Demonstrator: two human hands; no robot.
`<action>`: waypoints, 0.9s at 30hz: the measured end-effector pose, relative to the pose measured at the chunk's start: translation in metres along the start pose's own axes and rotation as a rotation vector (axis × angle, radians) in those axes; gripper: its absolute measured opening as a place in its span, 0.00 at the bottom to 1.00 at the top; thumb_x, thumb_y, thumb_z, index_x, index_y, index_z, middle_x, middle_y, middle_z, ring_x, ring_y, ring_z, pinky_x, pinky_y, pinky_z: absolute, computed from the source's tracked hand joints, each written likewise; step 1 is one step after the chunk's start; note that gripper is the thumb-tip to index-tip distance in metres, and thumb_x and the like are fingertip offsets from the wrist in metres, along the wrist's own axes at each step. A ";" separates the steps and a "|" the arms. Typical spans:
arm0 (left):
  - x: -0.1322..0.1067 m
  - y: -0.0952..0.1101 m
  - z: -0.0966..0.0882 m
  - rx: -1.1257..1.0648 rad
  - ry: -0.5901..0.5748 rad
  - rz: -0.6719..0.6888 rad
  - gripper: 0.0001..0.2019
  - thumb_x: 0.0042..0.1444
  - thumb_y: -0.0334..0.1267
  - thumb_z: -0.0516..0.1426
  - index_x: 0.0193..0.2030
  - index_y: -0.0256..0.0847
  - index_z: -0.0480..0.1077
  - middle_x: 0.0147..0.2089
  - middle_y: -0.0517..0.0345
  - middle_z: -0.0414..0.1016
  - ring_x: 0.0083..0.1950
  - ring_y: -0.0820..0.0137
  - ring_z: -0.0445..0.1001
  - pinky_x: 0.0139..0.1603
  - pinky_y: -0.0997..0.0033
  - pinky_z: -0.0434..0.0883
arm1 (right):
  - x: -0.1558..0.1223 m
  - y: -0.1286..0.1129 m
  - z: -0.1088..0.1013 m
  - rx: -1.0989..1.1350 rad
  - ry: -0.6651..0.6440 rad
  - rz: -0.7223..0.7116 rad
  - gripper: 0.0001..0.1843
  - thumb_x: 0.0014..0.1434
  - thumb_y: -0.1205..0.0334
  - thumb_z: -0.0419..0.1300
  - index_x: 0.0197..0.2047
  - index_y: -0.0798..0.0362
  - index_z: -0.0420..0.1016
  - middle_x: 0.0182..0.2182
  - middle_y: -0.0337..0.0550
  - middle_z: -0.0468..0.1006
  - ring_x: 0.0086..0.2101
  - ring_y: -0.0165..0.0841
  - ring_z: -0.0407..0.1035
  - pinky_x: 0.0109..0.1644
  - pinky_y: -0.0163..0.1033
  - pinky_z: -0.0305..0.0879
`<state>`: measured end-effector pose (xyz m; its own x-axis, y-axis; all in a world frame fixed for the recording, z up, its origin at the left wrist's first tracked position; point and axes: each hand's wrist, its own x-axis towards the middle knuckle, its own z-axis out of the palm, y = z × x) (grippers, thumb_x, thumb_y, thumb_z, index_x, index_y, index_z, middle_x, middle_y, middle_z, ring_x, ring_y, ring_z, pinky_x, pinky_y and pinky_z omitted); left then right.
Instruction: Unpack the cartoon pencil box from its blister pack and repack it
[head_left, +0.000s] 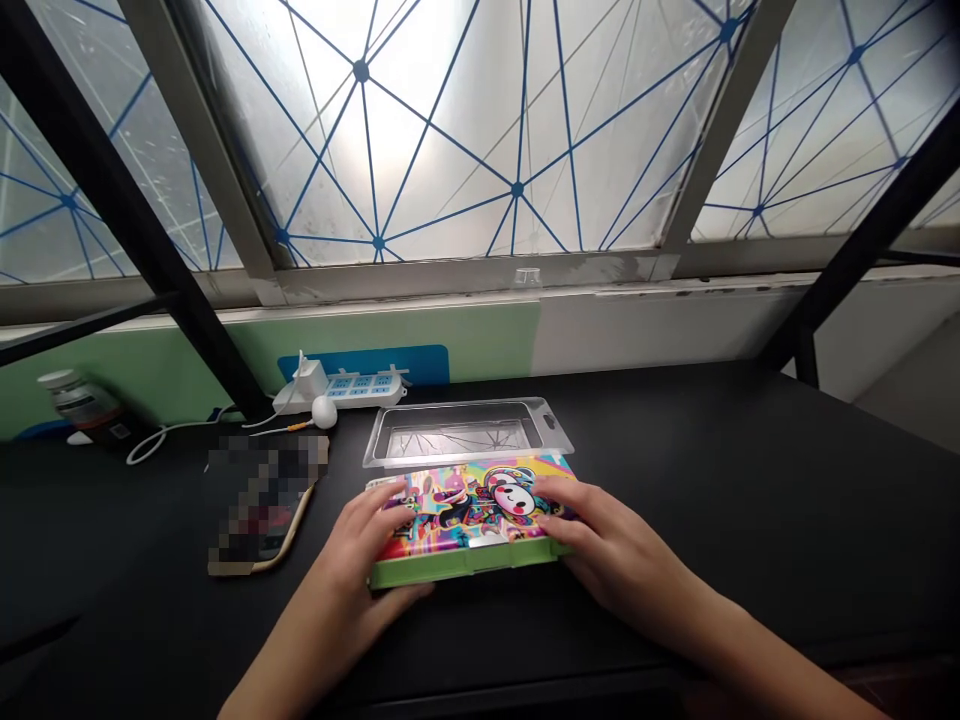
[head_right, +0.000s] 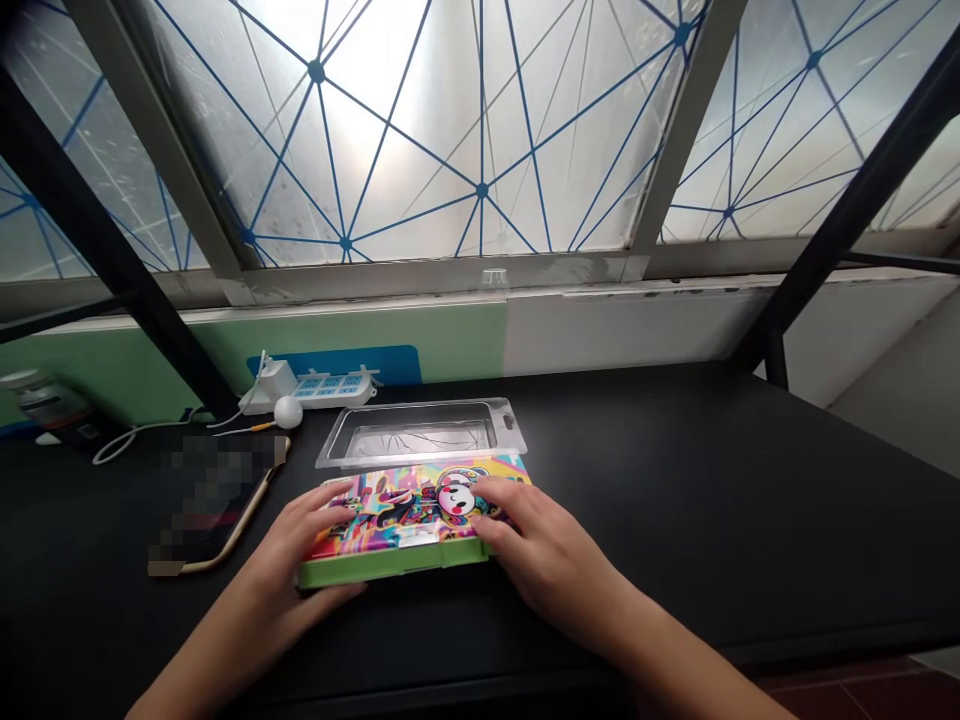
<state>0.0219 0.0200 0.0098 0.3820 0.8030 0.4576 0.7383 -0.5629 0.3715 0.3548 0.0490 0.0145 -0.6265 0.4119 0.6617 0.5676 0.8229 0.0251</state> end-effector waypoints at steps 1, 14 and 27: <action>-0.002 -0.001 -0.001 -0.032 -0.045 -0.084 0.27 0.60 0.41 0.64 0.65 0.50 0.63 0.70 0.46 0.65 0.69 0.49 0.67 0.63 0.47 0.72 | 0.000 0.000 -0.001 0.016 -0.009 0.028 0.12 0.66 0.73 0.55 0.50 0.52 0.70 0.55 0.56 0.76 0.52 0.41 0.74 0.51 0.47 0.77; -0.011 -0.012 0.005 -0.151 -0.161 -0.297 0.39 0.62 0.46 0.61 0.75 0.59 0.47 0.73 0.51 0.60 0.71 0.52 0.65 0.69 0.48 0.65 | -0.018 0.020 -0.018 0.273 -0.284 0.464 0.29 0.64 0.54 0.64 0.65 0.44 0.64 0.66 0.51 0.69 0.63 0.47 0.66 0.64 0.53 0.68; -0.011 -0.004 -0.001 -0.252 -0.233 -0.437 0.49 0.64 0.46 0.58 0.77 0.60 0.23 0.75 0.50 0.58 0.75 0.54 0.58 0.70 0.46 0.61 | 0.014 0.048 0.005 0.604 0.038 0.917 0.19 0.67 0.42 0.56 0.51 0.47 0.66 0.34 0.43 0.83 0.33 0.40 0.77 0.30 0.40 0.71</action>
<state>0.0138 0.0133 0.0037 0.2040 0.9783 0.0370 0.7110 -0.1740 0.6813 0.3710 0.0962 0.0209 -0.0779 0.9613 0.2641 0.4477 0.2704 -0.8523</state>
